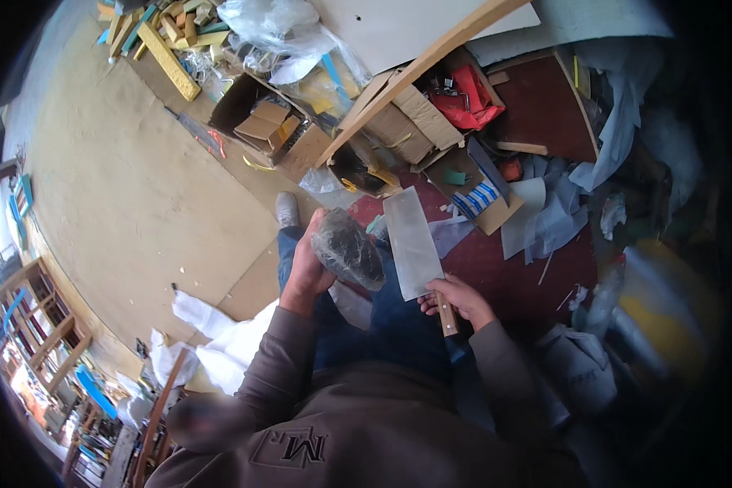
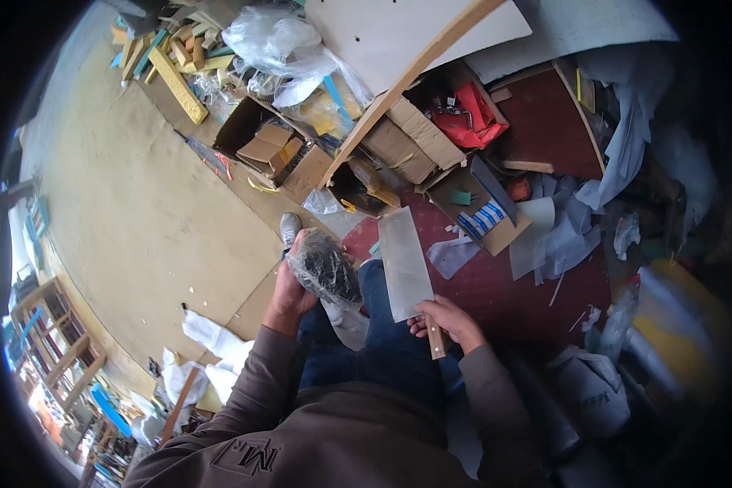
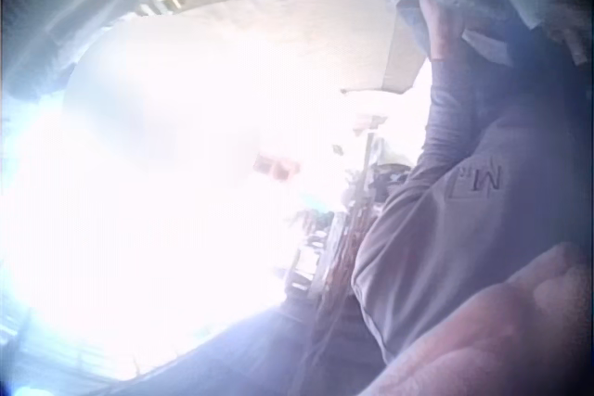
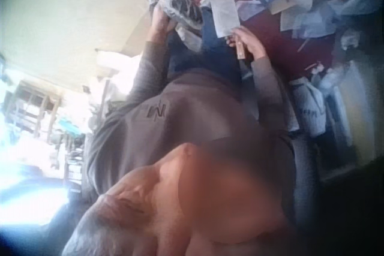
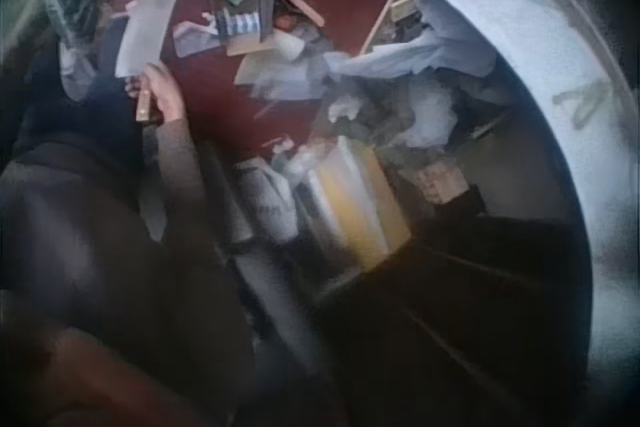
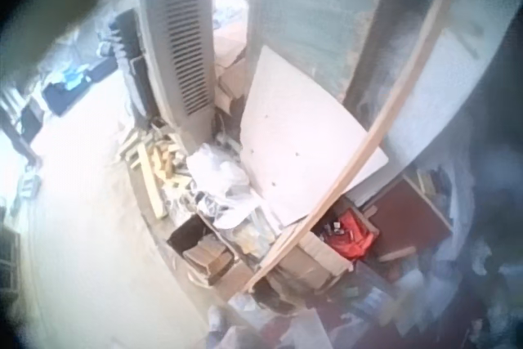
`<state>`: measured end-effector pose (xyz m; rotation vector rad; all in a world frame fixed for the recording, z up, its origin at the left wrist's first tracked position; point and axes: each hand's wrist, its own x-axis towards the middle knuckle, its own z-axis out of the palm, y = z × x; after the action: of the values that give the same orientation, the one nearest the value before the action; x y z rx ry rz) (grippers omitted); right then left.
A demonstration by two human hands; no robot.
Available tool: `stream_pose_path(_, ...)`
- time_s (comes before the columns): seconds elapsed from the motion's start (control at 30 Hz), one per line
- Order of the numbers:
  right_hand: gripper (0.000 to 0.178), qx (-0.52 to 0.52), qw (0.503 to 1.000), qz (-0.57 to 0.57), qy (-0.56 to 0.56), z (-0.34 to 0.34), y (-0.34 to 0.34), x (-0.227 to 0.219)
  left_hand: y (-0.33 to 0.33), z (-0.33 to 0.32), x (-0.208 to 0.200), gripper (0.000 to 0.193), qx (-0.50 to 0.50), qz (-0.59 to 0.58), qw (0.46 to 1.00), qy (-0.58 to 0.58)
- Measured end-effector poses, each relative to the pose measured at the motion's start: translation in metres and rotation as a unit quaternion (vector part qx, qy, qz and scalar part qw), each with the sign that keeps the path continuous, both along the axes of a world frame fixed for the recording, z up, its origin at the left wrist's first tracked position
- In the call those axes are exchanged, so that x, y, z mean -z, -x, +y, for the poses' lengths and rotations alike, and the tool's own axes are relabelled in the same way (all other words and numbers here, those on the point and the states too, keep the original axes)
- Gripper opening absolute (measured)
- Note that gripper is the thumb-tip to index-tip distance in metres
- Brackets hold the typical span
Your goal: The person searches through a cluttered workshop, retrieves a plastic bag of screws, and then uses a cordless drill to fasten screws into a gray upholstered seat cushion. The person also puts on a green glove before beginning the fastening.
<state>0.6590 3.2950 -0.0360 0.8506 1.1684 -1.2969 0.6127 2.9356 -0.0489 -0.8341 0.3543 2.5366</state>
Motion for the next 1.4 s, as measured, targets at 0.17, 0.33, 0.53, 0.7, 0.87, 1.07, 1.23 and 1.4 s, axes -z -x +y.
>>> stream_pose_path(0.17, 0.045, -0.121, 0.992, 0.001, -0.018, -0.015, 0.028, 0.003, -0.003, -0.008, -0.009, 0.039, -0.095, 0.007, 0.995, -0.004)
stream_pose_path(0.33, 0.046, -0.245, 0.967, 0.049, -0.045, -0.054, 0.057, 0.009, -0.011, -0.039, -0.031, 0.036, -0.19, 0.081, 0.978, 0.012)
stream_pose_path(0.53, 0.04, -0.396, 0.903, 0.139, -0.092, -0.159, 0.086, 0.033, -0.034, -0.107, -0.043, 0.043, -0.259, 0.103, 0.96, 0.022)
stream_pose_path(0.7, 0.029, -0.479, 0.849, 0.206, -0.092, -0.303, 0.104, 0.049, -0.068, -0.196, -0.039, 0.041, -0.33, 0.103, 0.938, 0.008)
stream_pose_path(0.87, 0.028, -0.577, 0.774, 0.257, -0.039, -0.481, 0.083, 0.092, -0.119, -0.301, -0.04, 0.048, -0.421, 0.08, 0.903, 0.043)
stream_pose_path(1.07, 0.051, -0.662, 0.705, 0.241, 0.075, -0.656, 0.027, 0.169, -0.201, -0.404, -0.045, 0.051, -0.541, 0.033, 0.834, 0.1)
stream_pose_path(1.23, 0.067, -0.612, 0.726, 0.29, 0.118, -0.744, -0.01, 0.116, -0.257, -0.458, -0.062, 0.052, -0.597, 0.001, 0.786, 0.159)
stream_pose_path(1.4, 0.063, -0.444, 0.786, 0.311, 0.297, -0.82, -0.009, -0.038, -0.272, -0.502, -0.1, 0.045, -0.6, -0.043, 0.745, 0.29)
